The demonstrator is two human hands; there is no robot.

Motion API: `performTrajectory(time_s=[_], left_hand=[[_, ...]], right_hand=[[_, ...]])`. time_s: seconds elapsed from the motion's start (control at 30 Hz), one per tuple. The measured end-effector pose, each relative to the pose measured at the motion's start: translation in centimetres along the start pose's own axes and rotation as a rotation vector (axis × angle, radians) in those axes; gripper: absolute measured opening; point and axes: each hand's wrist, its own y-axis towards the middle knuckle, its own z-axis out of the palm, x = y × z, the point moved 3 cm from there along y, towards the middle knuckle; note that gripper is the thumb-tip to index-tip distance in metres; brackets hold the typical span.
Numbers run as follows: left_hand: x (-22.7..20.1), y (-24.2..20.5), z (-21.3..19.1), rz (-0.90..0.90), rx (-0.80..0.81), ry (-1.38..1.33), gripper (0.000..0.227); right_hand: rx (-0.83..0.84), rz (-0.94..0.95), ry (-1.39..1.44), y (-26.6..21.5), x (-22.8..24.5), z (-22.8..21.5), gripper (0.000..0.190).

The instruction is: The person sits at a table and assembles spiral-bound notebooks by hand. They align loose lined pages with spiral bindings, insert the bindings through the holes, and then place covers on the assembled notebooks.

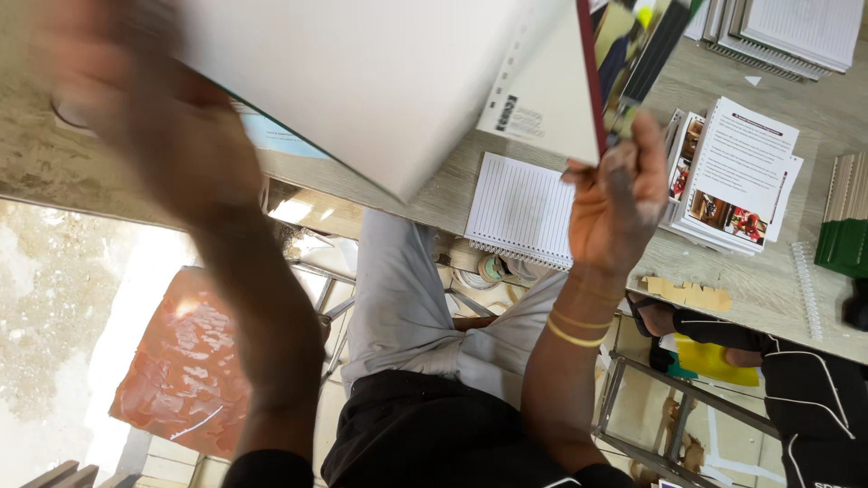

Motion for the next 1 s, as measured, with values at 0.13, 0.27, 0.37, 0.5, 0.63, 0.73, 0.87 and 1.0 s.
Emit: performTrajectory(time_s=[0.13, 0.27, 0.37, 0.5, 0.63, 0.73, 0.87, 1.0], left_hand=[[3.0, -12.6, 8.8, -0.107, 0.186, 0.273, 0.023], [7.6, -20.8, 8.0, -0.410, 0.063, 0.289, 0.023], [10.7, -23.3, 4.8, -0.676, 0.336, 0.352, 0.052], [12.4, -22.5, 2.1, -0.779, 0.679, 0.433, 0.081], [14.4, -23.4, 3.0, -0.786, 0.821, 0.459, 0.028], [16.4, -23.9, 3.7, -0.684, 0.824, 0.373, 0.021], [14.3, -22.9, 7.9, -0.578, 0.821, 0.339, 0.028], [15.3, -23.0, 7.0, -0.537, 0.815, 0.365, 0.038]], right_hand=[[0.036, 0.041, 0.055, -4.2, 0.2, -1.2, 0.045], [-0.023, 0.057, -0.295, -7.5, -3.2, -11.2, 0.057], [-0.025, 0.078, -0.517, -10.8, -3.8, -19.9, 0.059], [0.007, 0.188, -0.563, -12.5, -2.3, -21.1, 0.051], [0.070, 0.117, -0.778, -10.1, -1.7, -18.8, 0.049], [0.107, -0.027, -0.909, -5.7, 1.1, -11.4, 0.046], [0.124, -0.152, -0.802, -2.3, 2.6, -6.3, 0.039], [0.133, -0.047, -0.704, -3.1, -2.4, -12.3, 0.039]])
